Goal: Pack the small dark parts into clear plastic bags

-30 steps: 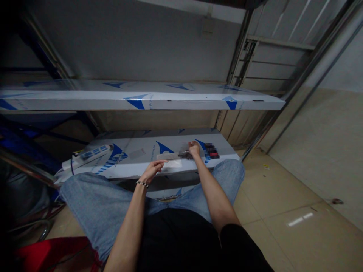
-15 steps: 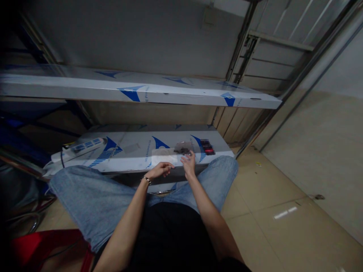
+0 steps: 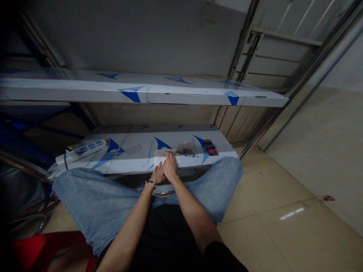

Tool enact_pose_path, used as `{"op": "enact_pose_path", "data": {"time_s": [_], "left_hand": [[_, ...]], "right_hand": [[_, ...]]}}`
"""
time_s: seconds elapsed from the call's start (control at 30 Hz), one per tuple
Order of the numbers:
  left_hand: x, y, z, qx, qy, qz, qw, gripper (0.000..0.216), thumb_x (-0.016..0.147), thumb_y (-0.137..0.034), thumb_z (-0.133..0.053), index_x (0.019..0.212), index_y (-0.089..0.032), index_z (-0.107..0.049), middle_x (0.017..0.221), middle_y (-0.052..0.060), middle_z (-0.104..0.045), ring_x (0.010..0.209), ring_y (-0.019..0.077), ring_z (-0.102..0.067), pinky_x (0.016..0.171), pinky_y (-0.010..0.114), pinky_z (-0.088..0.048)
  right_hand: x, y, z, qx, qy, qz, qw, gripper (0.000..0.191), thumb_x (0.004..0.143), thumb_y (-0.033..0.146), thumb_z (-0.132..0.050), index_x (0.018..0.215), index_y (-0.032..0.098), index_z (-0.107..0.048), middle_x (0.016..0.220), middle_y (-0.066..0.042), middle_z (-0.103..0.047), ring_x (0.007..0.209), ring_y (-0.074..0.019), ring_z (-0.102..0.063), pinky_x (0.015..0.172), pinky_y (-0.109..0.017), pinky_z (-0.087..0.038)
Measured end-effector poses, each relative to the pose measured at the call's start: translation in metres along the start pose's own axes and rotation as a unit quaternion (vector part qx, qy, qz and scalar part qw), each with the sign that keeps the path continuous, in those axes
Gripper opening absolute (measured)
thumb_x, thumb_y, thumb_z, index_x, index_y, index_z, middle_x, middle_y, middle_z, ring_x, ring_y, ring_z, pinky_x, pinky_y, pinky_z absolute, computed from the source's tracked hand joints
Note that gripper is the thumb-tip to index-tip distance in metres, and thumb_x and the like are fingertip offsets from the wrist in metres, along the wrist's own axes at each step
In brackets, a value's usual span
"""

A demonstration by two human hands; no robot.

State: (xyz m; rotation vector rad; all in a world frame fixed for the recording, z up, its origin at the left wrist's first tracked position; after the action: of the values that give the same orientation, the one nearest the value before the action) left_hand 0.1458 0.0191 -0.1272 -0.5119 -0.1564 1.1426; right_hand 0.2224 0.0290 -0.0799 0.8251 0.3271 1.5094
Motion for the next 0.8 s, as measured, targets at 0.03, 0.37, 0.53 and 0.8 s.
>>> {"op": "enact_pose_path", "data": {"time_s": [0.03, 0.37, 0.53, 0.8], "left_hand": [[-0.002, -0.002, -0.001, 0.014, 0.005, 0.007, 1.0, 0.083, 0.079, -0.013, -0.054, 0.159, -0.015, -0.031, 0.168, 0.012, -0.022, 0.157, 0.0327, -0.01, 0.126, 0.051, -0.011], [-0.007, -0.01, 0.009, 0.06, 0.018, 0.084, 0.994, 0.075, 0.086, -0.018, -0.052, 0.158, -0.026, -0.031, 0.17, 0.006, -0.018, 0.156, 0.0371, -0.009, 0.123, 0.057, -0.016], [-0.007, -0.01, 0.01, 0.059, 0.036, 0.079, 0.994, 0.07, 0.088, -0.022, -0.055, 0.156, -0.025, -0.035, 0.17, 0.01, -0.018, 0.156, 0.0379, -0.009, 0.123, 0.056, -0.017], [-0.006, -0.02, 0.024, 0.048, 0.004, 0.068, 0.997, 0.053, 0.089, -0.027, -0.056, 0.143, -0.022, -0.052, 0.162, 0.018, -0.034, 0.155, 0.0401, -0.012, 0.12, 0.061, -0.017]], "right_hand": [[-0.004, -0.011, -0.004, -0.034, 0.026, -0.007, 0.999, 0.062, 0.09, 0.008, -0.039, 0.152, 0.013, -0.044, 0.157, -0.015, -0.044, 0.148, -0.0213, -0.035, 0.123, -0.04, -0.025], [0.0, -0.038, 0.005, -0.149, 0.036, -0.019, 0.988, 0.056, 0.096, 0.013, -0.039, 0.151, 0.017, -0.048, 0.158, -0.012, -0.044, 0.148, -0.0222, -0.035, 0.12, -0.036, -0.028], [0.048, -0.052, 0.048, -0.191, -0.057, -0.032, 0.979, 0.062, 0.09, 0.014, -0.053, 0.151, 0.019, -0.046, 0.157, -0.018, -0.041, 0.146, -0.0285, -0.034, 0.117, -0.045, -0.029], [0.075, -0.089, 0.068, -0.157, -0.008, -0.048, 0.986, 0.026, 0.079, 0.005, -0.061, 0.099, 0.013, -0.077, 0.121, -0.023, -0.07, 0.128, -0.0307, -0.057, 0.114, -0.05, -0.032]]}}
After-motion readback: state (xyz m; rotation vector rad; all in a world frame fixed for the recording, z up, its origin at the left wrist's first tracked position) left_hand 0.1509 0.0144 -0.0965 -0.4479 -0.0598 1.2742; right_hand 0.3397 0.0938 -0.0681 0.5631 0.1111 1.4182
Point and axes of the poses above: each hand's wrist, its own x-axis towards the middle knuckle, its own z-axis out of the back of the hand, y = z × x, the point moved 8 cm from there along x, towards the middle knuckle
